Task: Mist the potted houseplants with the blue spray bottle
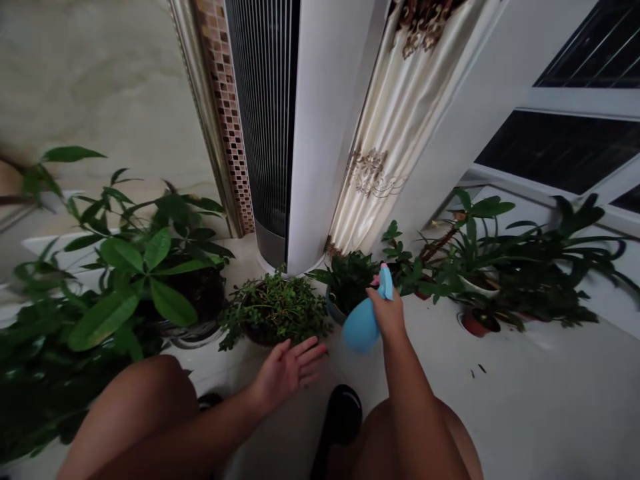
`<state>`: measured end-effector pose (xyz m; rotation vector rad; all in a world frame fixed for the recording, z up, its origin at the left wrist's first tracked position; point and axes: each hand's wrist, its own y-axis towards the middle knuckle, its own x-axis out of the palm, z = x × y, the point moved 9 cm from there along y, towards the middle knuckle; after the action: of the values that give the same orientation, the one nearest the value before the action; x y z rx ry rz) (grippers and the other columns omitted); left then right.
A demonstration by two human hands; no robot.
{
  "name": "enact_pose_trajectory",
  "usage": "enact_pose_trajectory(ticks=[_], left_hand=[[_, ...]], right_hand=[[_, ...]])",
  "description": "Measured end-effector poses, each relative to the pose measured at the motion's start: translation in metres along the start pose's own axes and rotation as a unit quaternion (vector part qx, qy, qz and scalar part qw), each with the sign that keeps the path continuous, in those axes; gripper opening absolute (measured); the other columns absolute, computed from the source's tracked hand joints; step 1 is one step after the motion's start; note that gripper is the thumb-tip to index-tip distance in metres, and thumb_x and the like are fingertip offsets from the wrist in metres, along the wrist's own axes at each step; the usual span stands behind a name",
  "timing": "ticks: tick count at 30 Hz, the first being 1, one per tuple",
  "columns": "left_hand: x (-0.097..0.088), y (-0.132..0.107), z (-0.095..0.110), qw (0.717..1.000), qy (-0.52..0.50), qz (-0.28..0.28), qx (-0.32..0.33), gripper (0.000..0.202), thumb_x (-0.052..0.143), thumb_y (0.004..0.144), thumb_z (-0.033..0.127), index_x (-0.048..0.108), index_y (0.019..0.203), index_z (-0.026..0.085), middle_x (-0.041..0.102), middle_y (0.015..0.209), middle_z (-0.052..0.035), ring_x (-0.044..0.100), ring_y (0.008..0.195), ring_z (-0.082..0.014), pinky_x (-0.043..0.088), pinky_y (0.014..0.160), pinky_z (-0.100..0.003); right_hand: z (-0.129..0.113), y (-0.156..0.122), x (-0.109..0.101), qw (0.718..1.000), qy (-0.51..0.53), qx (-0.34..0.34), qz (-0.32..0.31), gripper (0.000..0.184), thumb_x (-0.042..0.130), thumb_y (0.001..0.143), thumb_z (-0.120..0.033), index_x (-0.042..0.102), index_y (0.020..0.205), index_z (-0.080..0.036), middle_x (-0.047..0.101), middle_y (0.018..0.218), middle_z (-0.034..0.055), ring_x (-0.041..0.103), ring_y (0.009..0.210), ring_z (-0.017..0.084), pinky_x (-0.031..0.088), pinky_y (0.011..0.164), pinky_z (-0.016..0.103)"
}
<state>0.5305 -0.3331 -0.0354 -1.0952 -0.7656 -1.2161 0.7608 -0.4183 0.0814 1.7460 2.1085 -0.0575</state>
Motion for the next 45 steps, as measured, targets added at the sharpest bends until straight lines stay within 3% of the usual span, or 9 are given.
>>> enact_pose_trajectory(ticks=[5,12,15,19,22,29,36,41,45], left_hand=[[-0.010,0.003,-0.003,1.000,-0.012,0.025,-0.012,0.045,0.048,0.080,0.045,0.057,0.116,0.019,0.064,0.116,-0.0085,0.059,0.099,-0.0221,0.036,0.087,-0.036],[-0.007,-0.006,-0.005,1.000,0.002,0.003,-0.026,0.053,0.056,0.075,0.052,0.057,0.118,0.021,0.063,0.116,-0.0085,0.057,0.098,-0.0220,0.036,0.086,-0.035],[-0.021,-0.007,-0.002,0.999,0.013,0.047,-0.017,0.049,0.057,0.076,0.048,0.058,0.117,0.021,0.063,0.112,-0.0072,0.056,0.096,-0.0211,0.035,0.088,-0.035],[-0.043,-0.006,-0.001,0.992,0.029,0.122,-0.018,0.044,0.047,0.082,0.046,0.058,0.116,0.020,0.063,0.108,-0.0073,0.055,0.094,-0.0200,0.034,0.088,-0.034],[-0.052,-0.004,-0.006,0.988,0.023,0.147,-0.032,0.042,0.039,0.086,0.044,0.060,0.113,0.020,0.064,0.104,-0.0067,0.055,0.089,-0.0179,0.035,0.084,-0.032],[-0.063,0.003,-0.022,0.986,0.043,0.143,-0.069,0.041,0.043,0.082,0.045,0.062,0.108,0.020,0.066,0.095,-0.0044,0.055,0.085,-0.0171,0.035,0.078,-0.029],[-0.067,0.007,-0.027,0.982,0.037,0.168,-0.074,0.037,0.046,0.081,0.043,0.062,0.103,0.018,0.066,0.085,-0.0035,0.057,0.076,-0.0154,0.034,0.071,-0.027],[-0.066,0.006,-0.027,0.982,0.035,0.164,-0.085,0.034,0.050,0.079,0.041,0.061,0.102,0.018,0.065,0.085,-0.0024,0.057,0.074,-0.0148,0.033,0.072,-0.027],[-0.074,0.001,-0.027,0.975,0.029,0.205,-0.079,0.025,0.048,0.080,0.037,0.060,0.089,0.017,0.062,0.074,-0.0003,0.056,0.068,-0.0128,0.032,0.069,-0.026]], right_hand=[[0.024,-0.006,0.021,0.999,-0.030,0.018,-0.017,0.046,0.059,0.052,-0.036,0.061,0.094,-0.018,0.066,0.089,0.0053,0.059,0.083,0.024,0.045,0.078,0.036],[0.035,-0.014,0.020,0.995,-0.091,0.046,0.007,0.027,0.057,0.051,-0.033,0.063,0.074,-0.021,0.064,0.071,0.0040,0.059,0.074,0.027,0.043,0.074,0.040],[0.037,-0.015,0.019,0.995,-0.083,0.049,0.000,0.031,0.058,0.054,-0.036,0.067,0.081,-0.021,0.067,0.076,0.0046,0.061,0.076,0.026,0.045,0.070,0.036],[0.034,-0.016,0.018,0.999,-0.023,0.037,-0.013,0.046,0.056,0.064,-0.045,0.064,0.102,-0.019,0.067,0.100,0.0074,0.062,0.090,0.025,0.047,0.070,0.033],[0.030,-0.015,0.020,0.998,0.043,0.025,-0.025,0.044,0.057,0.067,-0.044,0.064,0.102,-0.018,0.065,0.110,0.0082,0.059,0.102,0.025,0.047,0.072,0.031],[0.040,-0.011,0.017,0.997,0.043,0.064,0.001,0.045,0.062,0.061,-0.043,0.066,0.097,-0.017,0.068,0.082,0.0055,0.062,0.078,0.023,0.047,0.062,0.030],[0.057,-0.008,0.017,0.996,0.028,0.077,-0.028,0.059,0.061,0.058,-0.045,0.062,0.109,-0.016,0.069,0.089,0.0077,0.063,0.076,0.023,0.047,0.055,0.029],[0.071,-0.005,0.007,0.996,-0.013,0.081,-0.026,0.047,0.061,0.057,-0.041,0.068,0.097,-0.016,0.067,0.072,0.0042,0.062,0.068,0.022,0.046,0.055,0.029],[0.079,-0.003,-0.008,0.996,-0.050,0.076,-0.012,0.038,0.058,0.059,-0.041,0.069,0.087,-0.018,0.065,0.063,0.0023,0.061,0.063,0.022,0.046,0.055,0.030]])
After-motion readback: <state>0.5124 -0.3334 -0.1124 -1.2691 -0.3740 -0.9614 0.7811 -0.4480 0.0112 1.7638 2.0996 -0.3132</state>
